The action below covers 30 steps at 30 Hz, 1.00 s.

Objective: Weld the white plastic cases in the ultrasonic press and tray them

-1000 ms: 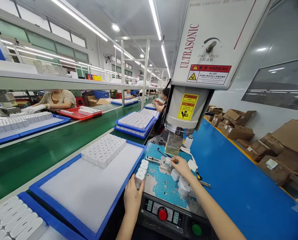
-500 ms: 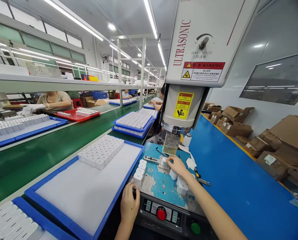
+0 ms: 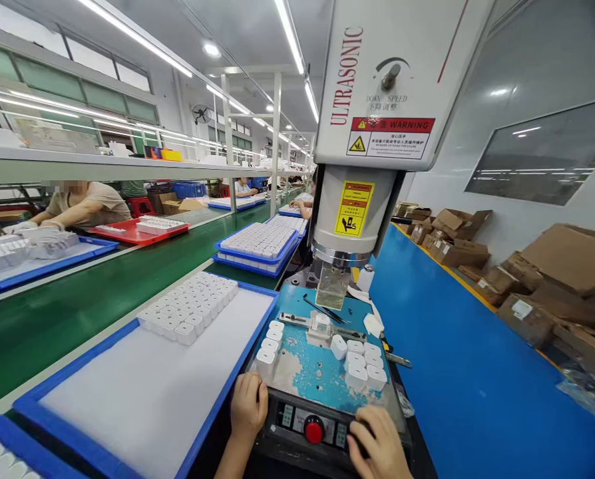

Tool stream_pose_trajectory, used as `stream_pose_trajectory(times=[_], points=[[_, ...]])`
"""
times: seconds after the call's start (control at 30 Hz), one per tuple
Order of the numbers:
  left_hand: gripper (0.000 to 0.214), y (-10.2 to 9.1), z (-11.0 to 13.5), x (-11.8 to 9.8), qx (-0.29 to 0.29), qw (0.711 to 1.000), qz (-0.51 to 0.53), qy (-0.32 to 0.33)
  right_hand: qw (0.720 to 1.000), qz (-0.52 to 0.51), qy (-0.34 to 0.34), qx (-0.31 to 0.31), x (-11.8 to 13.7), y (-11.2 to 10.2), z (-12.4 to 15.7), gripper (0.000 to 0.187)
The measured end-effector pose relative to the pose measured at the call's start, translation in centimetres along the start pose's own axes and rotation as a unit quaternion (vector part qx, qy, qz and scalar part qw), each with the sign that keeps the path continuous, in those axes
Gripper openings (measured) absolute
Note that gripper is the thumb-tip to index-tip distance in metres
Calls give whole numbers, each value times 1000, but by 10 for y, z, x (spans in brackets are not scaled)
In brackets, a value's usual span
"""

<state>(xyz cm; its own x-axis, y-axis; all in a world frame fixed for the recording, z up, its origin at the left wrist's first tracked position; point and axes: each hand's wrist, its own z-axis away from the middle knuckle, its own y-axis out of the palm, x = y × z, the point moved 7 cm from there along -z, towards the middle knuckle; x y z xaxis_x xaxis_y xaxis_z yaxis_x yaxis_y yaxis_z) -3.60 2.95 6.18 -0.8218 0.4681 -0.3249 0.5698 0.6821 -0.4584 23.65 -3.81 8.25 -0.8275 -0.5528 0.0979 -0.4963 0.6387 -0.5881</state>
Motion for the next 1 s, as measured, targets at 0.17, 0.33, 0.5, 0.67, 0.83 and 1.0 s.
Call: stream_pose_trajectory(times=[0.17,0.33,0.5,0.67,0.83,1.0], points=[[19,4,-3,2,-38,998,-8,41,999,33,-4,8,1,14,14,10],[17,-2,-3,3,-28,999,19,30,999,20,34,17,-14,6,-19,11],[14,-8,3,8,3,998,58,-2,983,50,155,85,-46,6,-83,17],[13,-21,13,3,31,997,67,13,951,104,215,198,-69,39,-111,10],[12,-29,19,-41,69,989,126,42,948,127,187,223,-68,59,-111,18],[12,-12,3,-107,101,967,201,118,948,133,164,239,-62,60,-111,12]])
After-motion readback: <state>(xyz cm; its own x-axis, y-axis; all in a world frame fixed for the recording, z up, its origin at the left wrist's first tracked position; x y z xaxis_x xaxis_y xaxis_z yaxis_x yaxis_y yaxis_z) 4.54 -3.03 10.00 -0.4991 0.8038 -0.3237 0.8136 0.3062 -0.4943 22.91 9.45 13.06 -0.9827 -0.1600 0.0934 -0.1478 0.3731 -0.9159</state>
